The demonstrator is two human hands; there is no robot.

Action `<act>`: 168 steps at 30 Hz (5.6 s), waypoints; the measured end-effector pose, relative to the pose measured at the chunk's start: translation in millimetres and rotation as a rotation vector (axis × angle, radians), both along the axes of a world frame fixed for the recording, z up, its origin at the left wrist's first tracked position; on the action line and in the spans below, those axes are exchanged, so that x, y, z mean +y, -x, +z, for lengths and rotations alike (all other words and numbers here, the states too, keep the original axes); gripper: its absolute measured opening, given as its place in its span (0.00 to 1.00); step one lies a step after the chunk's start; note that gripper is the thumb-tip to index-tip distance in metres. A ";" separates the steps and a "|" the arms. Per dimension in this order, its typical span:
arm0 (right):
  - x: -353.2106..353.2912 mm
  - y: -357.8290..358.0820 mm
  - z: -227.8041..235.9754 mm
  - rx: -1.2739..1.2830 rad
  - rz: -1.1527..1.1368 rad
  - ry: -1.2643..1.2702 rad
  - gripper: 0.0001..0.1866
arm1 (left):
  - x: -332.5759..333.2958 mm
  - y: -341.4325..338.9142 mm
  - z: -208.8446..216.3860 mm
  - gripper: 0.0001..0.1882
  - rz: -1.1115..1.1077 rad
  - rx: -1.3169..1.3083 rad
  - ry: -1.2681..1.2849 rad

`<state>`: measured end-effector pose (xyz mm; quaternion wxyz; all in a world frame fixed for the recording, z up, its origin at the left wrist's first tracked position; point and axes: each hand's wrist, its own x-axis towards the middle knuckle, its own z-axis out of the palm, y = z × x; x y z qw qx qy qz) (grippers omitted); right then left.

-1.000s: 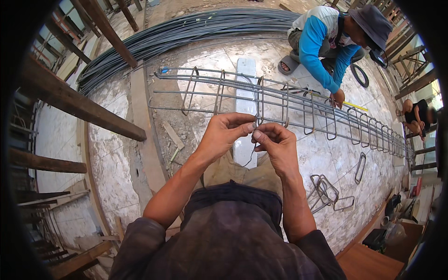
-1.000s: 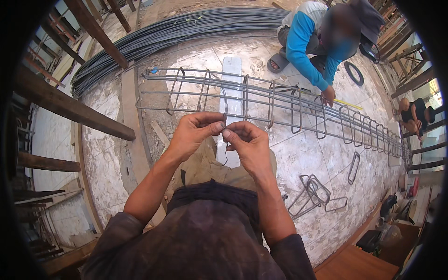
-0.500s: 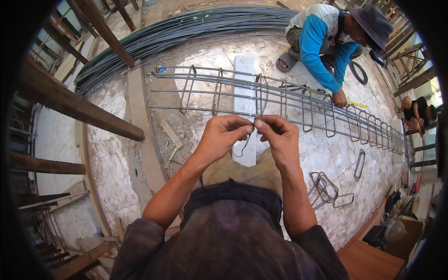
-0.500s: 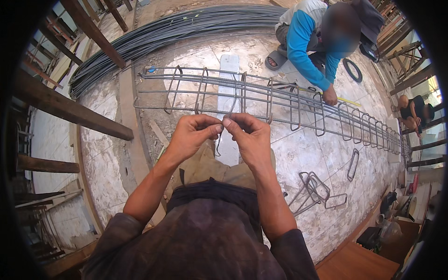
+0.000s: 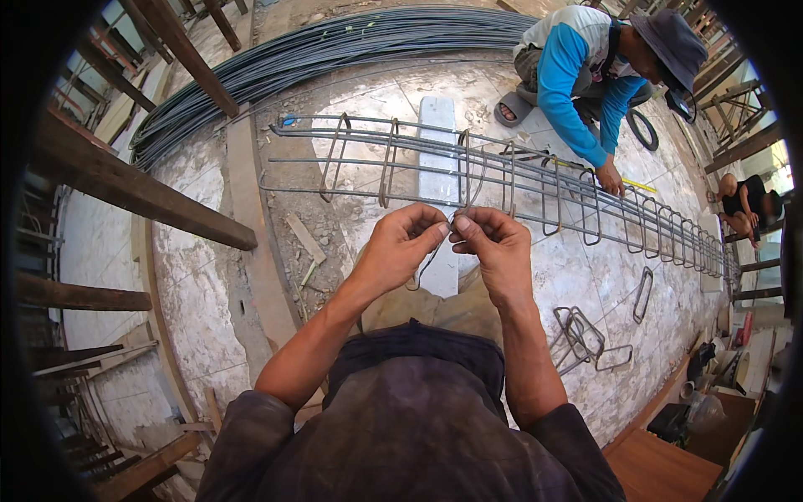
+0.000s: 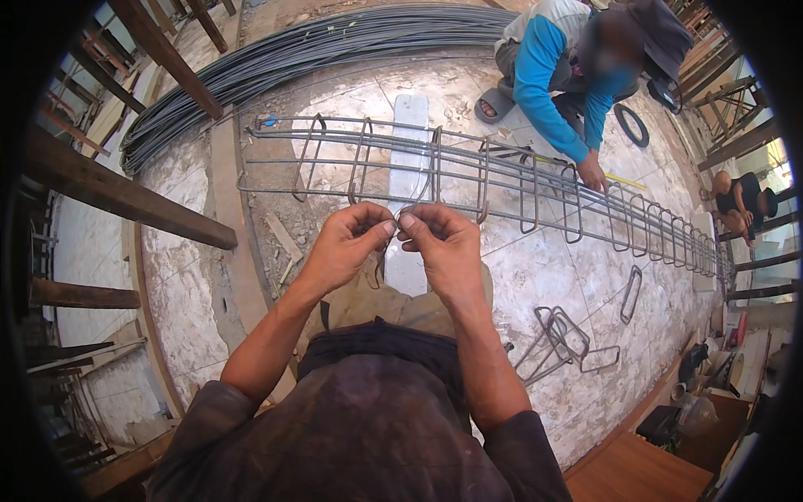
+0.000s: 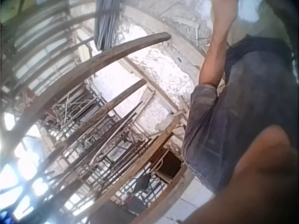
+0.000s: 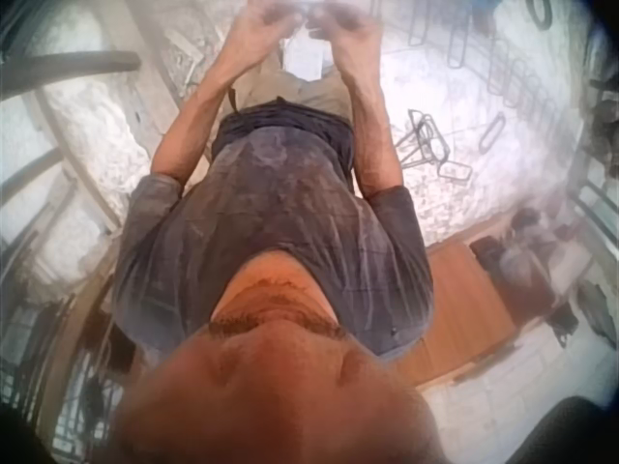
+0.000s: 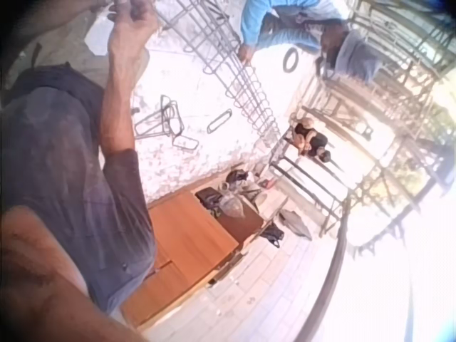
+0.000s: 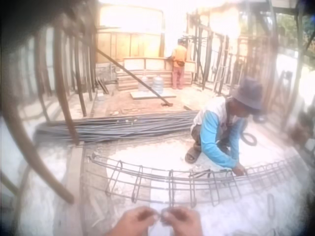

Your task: The person assembles a rebar cage by placing stirrups onto long bars and securing them with wire using pliers. The person measures the spacing with a tape measure, cuts lengths of wire, and twists the wire around the junctions to bind the steel structure together.

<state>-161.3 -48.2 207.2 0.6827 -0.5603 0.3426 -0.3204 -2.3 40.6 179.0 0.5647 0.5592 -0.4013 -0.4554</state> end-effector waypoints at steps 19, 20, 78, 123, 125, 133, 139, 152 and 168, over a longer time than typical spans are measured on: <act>5.9 -8.5 -5.7 -0.031 -0.021 -0.094 0.11 | -1.5 17.8 -0.7 0.11 0.171 0.343 0.055; 6.9 -9.3 -5.7 -0.035 -0.026 -0.109 0.11 | -1.7 19.9 -3.1 0.11 0.205 0.372 0.067; 25.7 -14.3 12.1 -0.202 0.253 0.256 0.15 | 13.9 -25.9 -26.1 0.13 0.442 0.266 -0.013; 28.7 -32.7 -20.9 -0.104 -0.163 -0.177 0.09 | 45.7 11.2 -5.4 0.13 0.554 0.148 0.106; 32.3 -32.8 -26.4 -0.144 -0.160 -0.313 0.12 | 45.0 15.0 -10.7 0.14 0.490 0.191 0.118; 32.8 -42.4 -16.4 -0.263 -0.051 -0.441 0.29 | 49.3 10.6 -19.0 0.14 0.496 0.194 0.036; 45.2 -50.0 -21.6 -0.161 -0.121 -0.212 0.34 | 43.8 19.7 -25.3 0.11 0.573 -0.123 0.170; 52.1 -53.5 -21.6 -0.180 -0.185 -0.166 0.37 | 36.5 18.6 -29.0 0.09 0.500 0.576 0.151; 50.1 -40.1 -30.8 -0.499 -0.099 -0.488 0.32 | 40.5 5.7 -29.0 0.07 0.432 1.042 0.088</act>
